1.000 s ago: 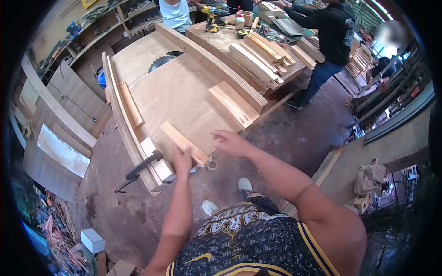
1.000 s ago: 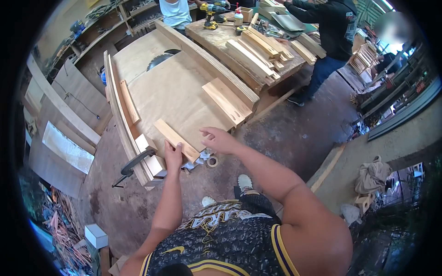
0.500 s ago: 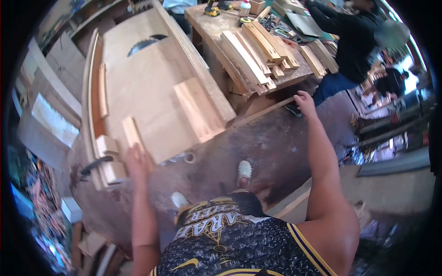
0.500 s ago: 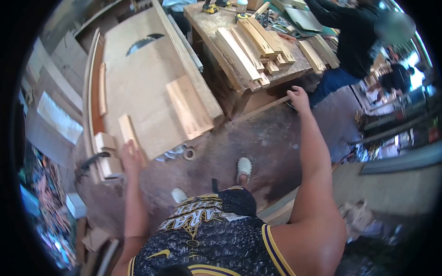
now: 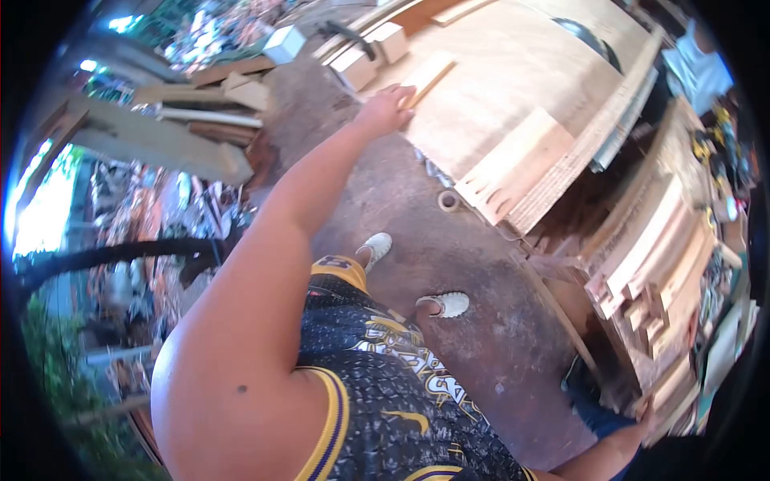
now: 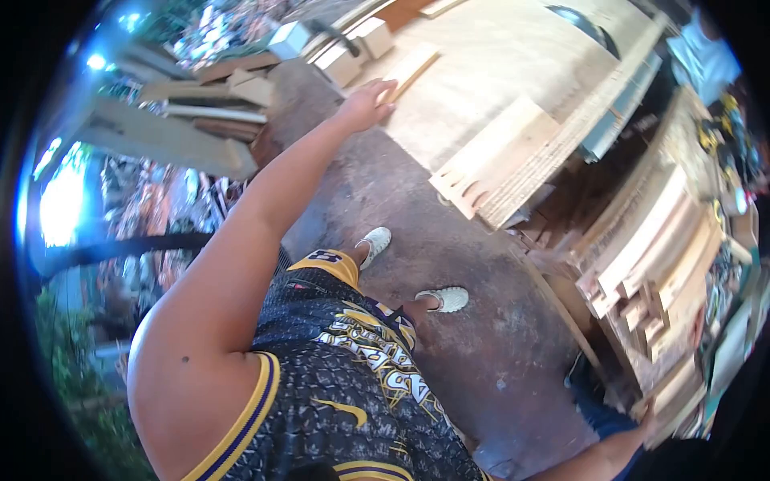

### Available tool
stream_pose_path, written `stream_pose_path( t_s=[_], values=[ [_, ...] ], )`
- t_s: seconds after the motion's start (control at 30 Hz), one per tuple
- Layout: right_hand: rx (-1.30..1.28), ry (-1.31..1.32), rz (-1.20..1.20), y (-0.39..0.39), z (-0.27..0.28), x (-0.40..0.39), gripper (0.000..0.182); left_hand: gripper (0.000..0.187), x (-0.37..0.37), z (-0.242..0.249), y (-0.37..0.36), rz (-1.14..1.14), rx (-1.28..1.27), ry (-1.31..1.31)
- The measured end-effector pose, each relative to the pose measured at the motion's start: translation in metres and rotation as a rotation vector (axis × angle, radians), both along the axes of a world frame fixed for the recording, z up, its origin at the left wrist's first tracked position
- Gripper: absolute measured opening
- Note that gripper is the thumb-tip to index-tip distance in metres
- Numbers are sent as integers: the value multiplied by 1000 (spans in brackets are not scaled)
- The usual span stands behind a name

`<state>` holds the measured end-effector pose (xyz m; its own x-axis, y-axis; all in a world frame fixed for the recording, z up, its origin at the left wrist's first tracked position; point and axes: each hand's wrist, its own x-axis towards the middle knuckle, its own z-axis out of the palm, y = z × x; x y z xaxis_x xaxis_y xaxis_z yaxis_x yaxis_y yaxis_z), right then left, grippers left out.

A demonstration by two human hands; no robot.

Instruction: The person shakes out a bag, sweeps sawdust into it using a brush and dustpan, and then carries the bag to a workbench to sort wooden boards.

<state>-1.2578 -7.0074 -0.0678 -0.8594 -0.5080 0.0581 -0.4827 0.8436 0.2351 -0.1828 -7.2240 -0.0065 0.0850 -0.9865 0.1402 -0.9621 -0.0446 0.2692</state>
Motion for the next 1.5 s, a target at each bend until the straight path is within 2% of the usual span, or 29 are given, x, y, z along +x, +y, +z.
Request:
stream_pose_path(
  t_s=[0.23, 0.43, 0.5, 0.53, 0.57, 0.63, 0.73, 0.83, 0.9, 0.97, 1.07, 1.13, 1.2, 1.27, 1.33, 1.4, 1.43, 1.5],
  values=[
    [-113, -360, -20, 2, -37, -60, 83, 53, 0, -2, -4, -69, 39, 14],
    [-484, -894, -83, 13, -73, -81, 78, 54, 1, 0, -5, -90, 43, 36],
    [-646, -845, -71, 14, -53, -17, 62, 55, 7, -5, -5, -98, 21, 26],
    [-745, -972, -32, 17, -40, 18, 56, 55, 11, -5, -6, -105, 7, 37],
    [-701, -1005, -96, 20, -31, 40, 56, 56, 13, -6, -7, -121, -2, 41],
    [-876, -1043, -104, 35, -15, 107, 51, 57, 18, -3, -5, -144, -21, 64],
    [-951, -1043, -109, 51, 3, 195, 43, 59, 28, 2, -6, -211, -12, 80],
    [-1078, -1101, 46, 49, 50, 324, 49, 54, 40, 3, -16, -284, -27, 178],
    [-1106, -1071, 252, 43, 74, 400, 54, 50, 45, 5, -27, -352, -42, 202],
    [-1048, -1120, 274, 34, 125, 509, 62, 50, 46, -5, -37, -358, -109, 190],
    [-1115, -1124, 410, 8, 174, 662, 74, 49, 47, 0, -42, -393, -97, 141],
    [-1142, -1312, 400, -17, 208, 777, 73, 47, 48, -1, -45, -441, -82, 146],
    [-1055, -1418, 434, -46, 214, 858, 76, 44, 51, 17, -38, -443, 26, 145],
    [-1061, -1545, 363, -81, 176, 913, 88, 43, 57, 2, -38, -455, -34, 185],
    [-1025, -1421, 295, -119, 144, 960, 93, 45, 68, 7, -34, -422, -68, 262],
    [-879, -1358, 332, -151, 104, 975, 100, 42, 75, -1, -35, -427, -152, 286],
    [-898, -1356, 323, -157, 109, 987, 100, 40, 78, -10, -36, -419, -224, 318],
    [-506, -909, 179, -169, 128, 1010, 106, 40, 81, -7, -41, -463, -265, 314]
  ],
)
